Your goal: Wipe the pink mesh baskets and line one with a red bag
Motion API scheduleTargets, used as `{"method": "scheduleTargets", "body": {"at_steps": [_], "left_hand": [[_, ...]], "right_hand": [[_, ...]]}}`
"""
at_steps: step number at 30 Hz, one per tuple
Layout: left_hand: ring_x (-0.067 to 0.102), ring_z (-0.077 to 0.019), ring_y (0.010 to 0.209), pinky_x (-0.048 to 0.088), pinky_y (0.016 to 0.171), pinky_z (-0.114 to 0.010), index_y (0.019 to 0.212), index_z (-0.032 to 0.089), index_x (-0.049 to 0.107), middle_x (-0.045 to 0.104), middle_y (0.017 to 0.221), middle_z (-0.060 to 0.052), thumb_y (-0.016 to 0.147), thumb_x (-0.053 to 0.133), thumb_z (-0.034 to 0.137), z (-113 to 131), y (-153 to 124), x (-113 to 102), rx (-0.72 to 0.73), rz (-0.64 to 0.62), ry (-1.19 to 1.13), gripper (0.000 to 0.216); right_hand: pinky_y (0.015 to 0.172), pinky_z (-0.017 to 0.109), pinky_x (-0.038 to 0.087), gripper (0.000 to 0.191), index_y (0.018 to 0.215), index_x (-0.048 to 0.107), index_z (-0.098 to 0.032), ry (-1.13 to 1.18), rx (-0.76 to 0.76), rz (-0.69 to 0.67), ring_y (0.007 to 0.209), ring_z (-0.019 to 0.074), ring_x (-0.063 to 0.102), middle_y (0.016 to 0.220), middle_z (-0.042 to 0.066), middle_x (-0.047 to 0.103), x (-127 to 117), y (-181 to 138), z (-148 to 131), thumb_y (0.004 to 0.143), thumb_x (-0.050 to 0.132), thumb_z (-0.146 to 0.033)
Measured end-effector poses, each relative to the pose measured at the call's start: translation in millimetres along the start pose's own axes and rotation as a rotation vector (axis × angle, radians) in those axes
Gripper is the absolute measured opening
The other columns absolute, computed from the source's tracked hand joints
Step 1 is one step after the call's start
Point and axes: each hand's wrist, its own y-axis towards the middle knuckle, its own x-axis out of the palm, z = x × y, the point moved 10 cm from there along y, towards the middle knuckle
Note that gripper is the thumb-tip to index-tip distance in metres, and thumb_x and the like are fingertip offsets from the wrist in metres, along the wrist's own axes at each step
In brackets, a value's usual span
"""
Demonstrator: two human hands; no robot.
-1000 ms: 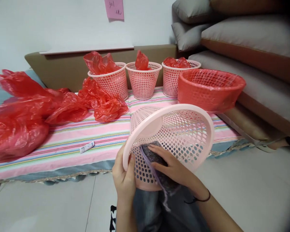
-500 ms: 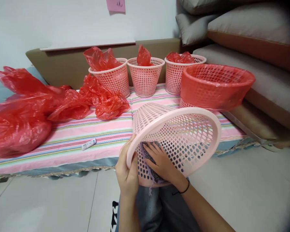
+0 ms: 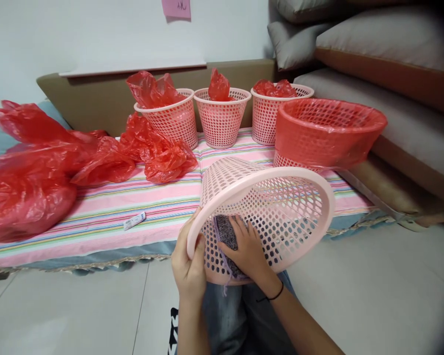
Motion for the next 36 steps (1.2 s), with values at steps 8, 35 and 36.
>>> {"method": "scheduleTargets", "body": {"at_steps": [8, 35, 36], "left_hand": [[0.068, -0.0228, 0.109, 0.052, 0.099, -0.035, 0.119, 0.024, 0.070, 0.073, 0.116, -0.005, 0.088, 0.067, 0.031, -7, 0, -3, -0.025, 0.028, -0.024, 0.032], [0.065, -0.0231, 0.115, 0.050, 0.103, -0.036, 0.123, 0.025, 0.068, 0.072, 0.115, -0.005, 0.090, 0.065, 0.029, 1, -2, 3, 0.009, 0.012, -0.026, 0.033], [0.065, -0.0235, 0.115, 0.049, 0.104, -0.036, 0.123, 0.026, 0.068, 0.072, 0.114, -0.005, 0.090, 0.065, 0.029, 1, -1, 4, 0.012, 0.009, -0.027, 0.033]], "right_hand": [[0.116, 0.045, 0.033, 0.045, 0.135, 0.056, -0.018, 0.245, 0.037, 0.057, 0.137, 0.0281, 0.045, 0.146, 0.015, 0.050, -14, 15, 23, 0.096, 0.043, -0.036], [0.100, 0.050, 0.044, 0.045, 0.136, 0.062, -0.026, -0.122, -0.149, 0.054, 0.119, 0.0326, 0.055, 0.144, 0.017, 0.051, -27, 11, -7, 0.096, 0.042, -0.019], [0.099, 0.052, 0.044, 0.043, 0.137, 0.060, -0.024, -0.182, -0.130, 0.060, 0.120, 0.0351, 0.053, 0.145, 0.019, 0.049, -26, 9, -8, 0.097, 0.047, -0.029]]}}
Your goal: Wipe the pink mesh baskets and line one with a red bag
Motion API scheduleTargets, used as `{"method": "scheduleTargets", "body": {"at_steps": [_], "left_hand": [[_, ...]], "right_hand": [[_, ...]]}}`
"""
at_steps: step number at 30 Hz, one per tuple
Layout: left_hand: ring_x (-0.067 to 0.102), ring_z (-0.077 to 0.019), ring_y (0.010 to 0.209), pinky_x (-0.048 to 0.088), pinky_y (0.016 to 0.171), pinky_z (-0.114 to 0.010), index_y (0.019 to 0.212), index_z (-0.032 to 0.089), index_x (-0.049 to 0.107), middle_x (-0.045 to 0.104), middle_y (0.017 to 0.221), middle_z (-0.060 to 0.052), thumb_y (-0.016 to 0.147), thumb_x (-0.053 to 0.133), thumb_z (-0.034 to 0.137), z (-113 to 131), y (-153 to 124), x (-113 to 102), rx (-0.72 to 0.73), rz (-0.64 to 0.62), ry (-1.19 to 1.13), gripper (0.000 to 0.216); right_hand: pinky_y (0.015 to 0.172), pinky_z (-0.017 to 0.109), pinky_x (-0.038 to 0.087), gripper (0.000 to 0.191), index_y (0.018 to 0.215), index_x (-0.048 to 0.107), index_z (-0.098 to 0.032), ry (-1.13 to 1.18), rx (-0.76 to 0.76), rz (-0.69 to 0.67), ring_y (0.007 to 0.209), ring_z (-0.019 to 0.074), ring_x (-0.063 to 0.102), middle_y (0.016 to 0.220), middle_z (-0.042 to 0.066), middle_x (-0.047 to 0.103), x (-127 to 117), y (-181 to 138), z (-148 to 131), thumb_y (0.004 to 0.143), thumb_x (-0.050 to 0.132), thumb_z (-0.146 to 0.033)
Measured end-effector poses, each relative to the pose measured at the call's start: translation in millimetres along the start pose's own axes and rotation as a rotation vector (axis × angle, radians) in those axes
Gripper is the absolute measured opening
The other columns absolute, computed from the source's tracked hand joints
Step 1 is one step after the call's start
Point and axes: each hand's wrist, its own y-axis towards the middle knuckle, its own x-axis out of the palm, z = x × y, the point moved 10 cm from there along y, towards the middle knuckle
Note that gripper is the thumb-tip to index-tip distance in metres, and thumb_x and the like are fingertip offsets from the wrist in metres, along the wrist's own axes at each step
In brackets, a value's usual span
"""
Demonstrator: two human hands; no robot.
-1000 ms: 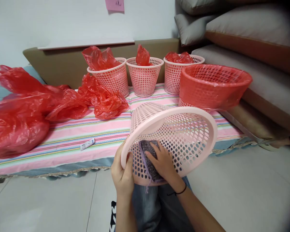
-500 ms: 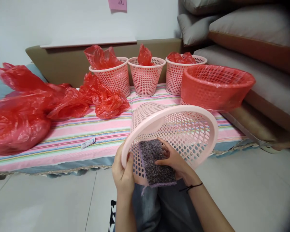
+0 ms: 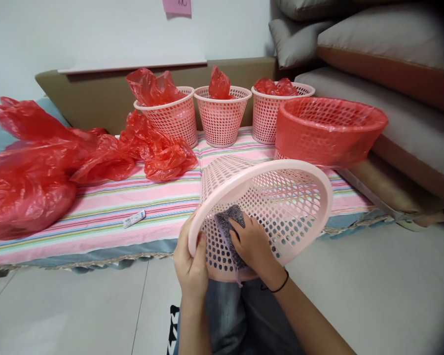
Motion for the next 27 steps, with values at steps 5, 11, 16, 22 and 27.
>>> {"method": "scheduleTargets", "body": {"at_steps": [5, 11, 16, 22, 27], "left_hand": [[0.064, -0.0241, 0.117, 0.049, 0.104, -0.038, 0.124, 0.027, 0.068, 0.071, 0.113, -0.005, 0.091, 0.064, 0.028, 5, -1, 4, 0.027, -0.024, 0.010, 0.033], [0.064, -0.0240, 0.115, 0.048, 0.104, -0.038, 0.125, 0.029, 0.067, 0.070, 0.115, -0.005, 0.091, 0.063, 0.028, 5, -2, 7, 0.025, -0.028, 0.005, 0.034], [0.064, -0.0243, 0.115, 0.048, 0.105, -0.039, 0.125, 0.029, 0.067, 0.071, 0.113, -0.004, 0.091, 0.063, 0.028, 7, -2, 9, 0.048, -0.032, 0.030, 0.034], [0.063, -0.0249, 0.116, 0.048, 0.105, -0.040, 0.125, 0.028, 0.067, 0.070, 0.117, -0.005, 0.091, 0.063, 0.029, 4, -4, 8, 0.036, -0.012, 0.024, 0.034], [0.065, -0.0252, 0.115, 0.049, 0.104, -0.040, 0.124, 0.024, 0.067, 0.071, 0.119, -0.007, 0.090, 0.065, 0.031, -4, -1, 3, 0.004, 0.006, 0.006, 0.035]], "right_hand": [[0.101, 0.054, 0.038, 0.063, 0.140, 0.057, -0.018, -0.102, 0.126, -0.042, 0.126, 0.0413, 0.047, 0.151, 0.024, 0.041, 4, 1, 5, 0.087, 0.062, -0.052], [0.093, 0.048, 0.042, 0.041, 0.124, 0.066, -0.019, -0.115, 0.132, -0.147, 0.114, 0.0371, 0.055, 0.133, 0.021, 0.055, 8, 12, 7, 0.086, 0.060, -0.034], [0.098, 0.049, 0.042, 0.055, 0.137, 0.058, -0.025, -0.040, 0.107, -0.137, 0.118, 0.0366, 0.053, 0.147, 0.019, 0.045, 14, 9, 13, 0.087, 0.060, -0.045], [0.097, 0.047, 0.045, 0.045, 0.125, 0.066, -0.017, 0.064, 0.048, -0.116, 0.114, 0.0340, 0.056, 0.129, 0.018, 0.059, 10, 21, 22, 0.080, 0.060, -0.021], [0.106, 0.039, 0.043, 0.045, 0.126, 0.064, -0.019, 0.609, -0.144, -0.027, 0.118, 0.0245, 0.058, 0.125, 0.008, 0.066, -9, 43, 11, 0.083, 0.053, -0.017]]}}
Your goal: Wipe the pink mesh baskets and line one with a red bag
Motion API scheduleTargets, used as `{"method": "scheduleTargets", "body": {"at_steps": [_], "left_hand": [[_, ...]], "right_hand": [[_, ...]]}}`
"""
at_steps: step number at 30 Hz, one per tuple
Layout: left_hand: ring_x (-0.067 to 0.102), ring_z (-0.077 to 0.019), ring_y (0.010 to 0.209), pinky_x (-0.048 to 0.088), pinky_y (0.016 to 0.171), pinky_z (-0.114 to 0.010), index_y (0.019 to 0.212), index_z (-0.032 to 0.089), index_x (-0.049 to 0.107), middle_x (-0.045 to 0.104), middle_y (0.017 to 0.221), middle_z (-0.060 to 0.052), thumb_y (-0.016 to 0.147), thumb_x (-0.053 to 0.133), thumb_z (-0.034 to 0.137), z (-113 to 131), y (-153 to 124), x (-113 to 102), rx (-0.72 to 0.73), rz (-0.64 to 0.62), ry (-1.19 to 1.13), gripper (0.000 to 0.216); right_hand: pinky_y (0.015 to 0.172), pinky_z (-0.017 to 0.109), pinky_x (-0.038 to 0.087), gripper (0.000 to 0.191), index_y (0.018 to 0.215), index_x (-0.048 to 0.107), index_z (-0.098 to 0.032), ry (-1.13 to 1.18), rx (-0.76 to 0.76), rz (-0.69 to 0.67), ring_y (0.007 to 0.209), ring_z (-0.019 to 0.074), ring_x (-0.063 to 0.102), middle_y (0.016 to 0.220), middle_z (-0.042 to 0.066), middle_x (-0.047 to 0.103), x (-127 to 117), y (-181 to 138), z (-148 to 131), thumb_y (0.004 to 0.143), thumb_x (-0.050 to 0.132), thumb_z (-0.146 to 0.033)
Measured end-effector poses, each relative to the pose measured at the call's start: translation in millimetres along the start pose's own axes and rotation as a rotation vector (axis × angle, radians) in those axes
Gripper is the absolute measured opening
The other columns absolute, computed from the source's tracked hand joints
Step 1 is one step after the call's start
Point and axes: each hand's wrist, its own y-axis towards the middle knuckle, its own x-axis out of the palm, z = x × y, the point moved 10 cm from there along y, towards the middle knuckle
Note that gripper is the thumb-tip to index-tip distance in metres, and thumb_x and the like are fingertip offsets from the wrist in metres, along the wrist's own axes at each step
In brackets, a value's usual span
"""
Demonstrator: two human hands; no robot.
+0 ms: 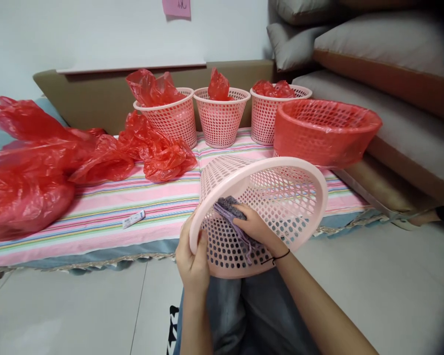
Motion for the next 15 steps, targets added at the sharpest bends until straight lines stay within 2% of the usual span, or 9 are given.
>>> {"method": "scheduleTargets", "body": {"at_steps": [2, 5, 8, 11, 15], "left_hand": [[0.065, -0.0252, 0.115, 0.049, 0.104, -0.040, 0.123, 0.023, 0.068, 0.071, 0.120, -0.008, 0.090, 0.065, 0.031, -3, 1, -2, -0.014, 0.009, -0.004, 0.035], [0.066, -0.0257, 0.115, 0.050, 0.104, -0.040, 0.122, 0.022, 0.068, 0.071, 0.120, -0.008, 0.089, 0.065, 0.032, -5, 0, -4, -0.024, 0.009, -0.001, 0.034], [0.066, -0.0257, 0.114, 0.050, 0.103, -0.039, 0.120, 0.021, 0.069, 0.072, 0.119, -0.008, 0.089, 0.066, 0.033, -9, -2, -9, -0.039, 0.033, -0.003, 0.033], [0.067, -0.0253, 0.111, 0.051, 0.101, -0.038, 0.120, 0.021, 0.069, 0.072, 0.117, -0.008, 0.088, 0.067, 0.034, -14, -5, -11, -0.071, 0.057, -0.024, 0.034], [0.066, -0.0242, 0.112, 0.050, 0.101, -0.037, 0.121, 0.022, 0.068, 0.071, 0.118, -0.007, 0.089, 0.067, 0.034, -15, -5, -9, -0.075, 0.050, -0.047, 0.035]], "right_hand": [[0.106, 0.041, 0.042, 0.048, 0.131, 0.062, -0.019, 0.021, -0.026, -0.027, 0.121, 0.0262, 0.057, 0.130, 0.010, 0.064, 13, 1, -2, 0.083, 0.055, -0.022], [0.104, 0.046, 0.043, 0.059, 0.137, 0.057, -0.015, -0.195, 0.059, -0.021, 0.119, 0.0316, 0.056, 0.127, 0.016, 0.062, 36, -5, 7, 0.080, 0.062, -0.031], [0.101, 0.045, 0.044, 0.062, 0.140, 0.054, -0.015, -0.342, 0.100, -0.002, 0.115, 0.0312, 0.057, 0.124, 0.017, 0.061, 47, -12, 7, 0.082, 0.062, -0.033], [0.102, 0.042, 0.043, 0.059, 0.139, 0.057, -0.019, -0.421, 0.099, -0.050, 0.116, 0.0306, 0.056, 0.126, 0.016, 0.061, 48, -12, 3, 0.082, 0.062, -0.029], [0.101, 0.046, 0.042, 0.052, 0.134, 0.062, -0.023, -0.507, 0.168, -0.038, 0.115, 0.0327, 0.056, 0.126, 0.015, 0.062, 32, -4, 6, 0.082, 0.059, -0.023]]}}
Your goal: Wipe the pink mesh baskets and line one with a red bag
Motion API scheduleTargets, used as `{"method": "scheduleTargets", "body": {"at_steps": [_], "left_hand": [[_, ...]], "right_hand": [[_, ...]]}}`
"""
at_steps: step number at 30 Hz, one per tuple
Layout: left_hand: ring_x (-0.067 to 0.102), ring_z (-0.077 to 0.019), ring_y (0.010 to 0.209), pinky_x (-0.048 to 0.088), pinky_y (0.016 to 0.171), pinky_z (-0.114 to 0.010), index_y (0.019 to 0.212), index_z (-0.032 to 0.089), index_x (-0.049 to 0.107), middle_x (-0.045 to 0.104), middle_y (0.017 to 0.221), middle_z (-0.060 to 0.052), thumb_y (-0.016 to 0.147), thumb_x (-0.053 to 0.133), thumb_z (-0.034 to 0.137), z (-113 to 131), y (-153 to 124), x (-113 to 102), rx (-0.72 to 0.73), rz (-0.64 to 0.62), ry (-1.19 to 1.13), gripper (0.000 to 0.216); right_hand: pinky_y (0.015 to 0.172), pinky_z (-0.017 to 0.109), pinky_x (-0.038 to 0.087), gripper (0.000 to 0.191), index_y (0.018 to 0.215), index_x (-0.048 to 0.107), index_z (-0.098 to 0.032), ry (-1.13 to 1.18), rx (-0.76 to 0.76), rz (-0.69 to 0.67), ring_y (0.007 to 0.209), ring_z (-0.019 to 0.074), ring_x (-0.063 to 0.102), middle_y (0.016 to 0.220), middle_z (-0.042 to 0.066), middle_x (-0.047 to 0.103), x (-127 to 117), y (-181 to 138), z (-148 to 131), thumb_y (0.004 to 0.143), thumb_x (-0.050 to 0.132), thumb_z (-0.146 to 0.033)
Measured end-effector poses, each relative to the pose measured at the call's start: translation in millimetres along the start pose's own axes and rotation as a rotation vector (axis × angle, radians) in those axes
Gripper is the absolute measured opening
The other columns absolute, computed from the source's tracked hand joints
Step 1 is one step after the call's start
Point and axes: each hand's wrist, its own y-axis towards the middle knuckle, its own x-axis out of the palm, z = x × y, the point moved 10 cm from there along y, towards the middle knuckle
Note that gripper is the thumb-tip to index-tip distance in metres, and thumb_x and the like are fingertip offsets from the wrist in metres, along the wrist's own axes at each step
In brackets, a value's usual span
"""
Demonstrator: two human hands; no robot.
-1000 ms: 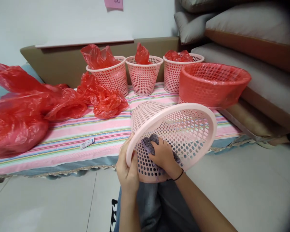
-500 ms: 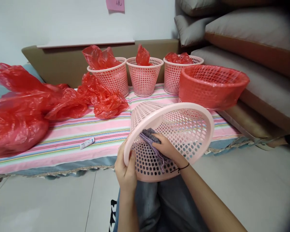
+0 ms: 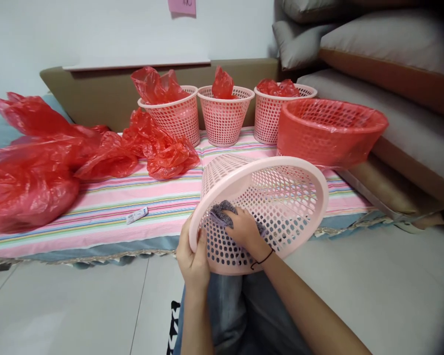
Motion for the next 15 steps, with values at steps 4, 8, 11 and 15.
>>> {"method": "scheduleTargets", "body": {"at_steps": [4, 8, 11, 15], "left_hand": [[0.065, -0.0250, 0.113, 0.049, 0.103, -0.039, 0.122, 0.022, 0.068, 0.071, 0.117, -0.008, 0.089, 0.066, 0.034, 4, 0, 1, 0.032, -0.018, 0.014, 0.035], [0.065, -0.0252, 0.114, 0.049, 0.104, -0.041, 0.123, 0.022, 0.068, 0.071, 0.119, -0.008, 0.090, 0.065, 0.032, 5, 0, 2, 0.044, -0.027, 0.015, 0.035], [0.065, -0.0252, 0.115, 0.048, 0.105, -0.041, 0.123, 0.022, 0.068, 0.070, 0.121, -0.008, 0.090, 0.064, 0.031, 3, 1, 2, 0.041, -0.026, 0.023, 0.035], [0.065, -0.0259, 0.115, 0.049, 0.104, -0.041, 0.122, 0.022, 0.068, 0.071, 0.120, -0.008, 0.090, 0.064, 0.032, 2, 1, 1, 0.035, -0.020, 0.032, 0.034]], "right_hand": [[0.103, 0.042, 0.043, 0.044, 0.125, 0.067, -0.018, 0.237, -0.004, 0.058, 0.113, 0.0277, 0.059, 0.121, 0.012, 0.066, -14, 6, 8, 0.083, 0.055, -0.017], [0.108, 0.039, 0.042, 0.046, 0.132, 0.060, -0.017, 0.632, -0.213, -0.082, 0.121, 0.0234, 0.058, 0.131, 0.010, 0.064, -4, -6, -12, 0.087, 0.055, -0.025], [0.113, 0.048, 0.035, 0.077, 0.145, 0.048, -0.017, 0.571, -0.191, -0.109, 0.134, 0.0302, 0.047, 0.144, 0.015, 0.052, 10, -18, -14, 0.079, 0.072, -0.047], [0.112, 0.051, 0.036, 0.094, 0.145, 0.048, -0.016, 0.546, -0.152, -0.084, 0.135, 0.0335, 0.045, 0.145, 0.018, 0.050, 15, -20, -11, 0.066, 0.082, -0.054]]}}
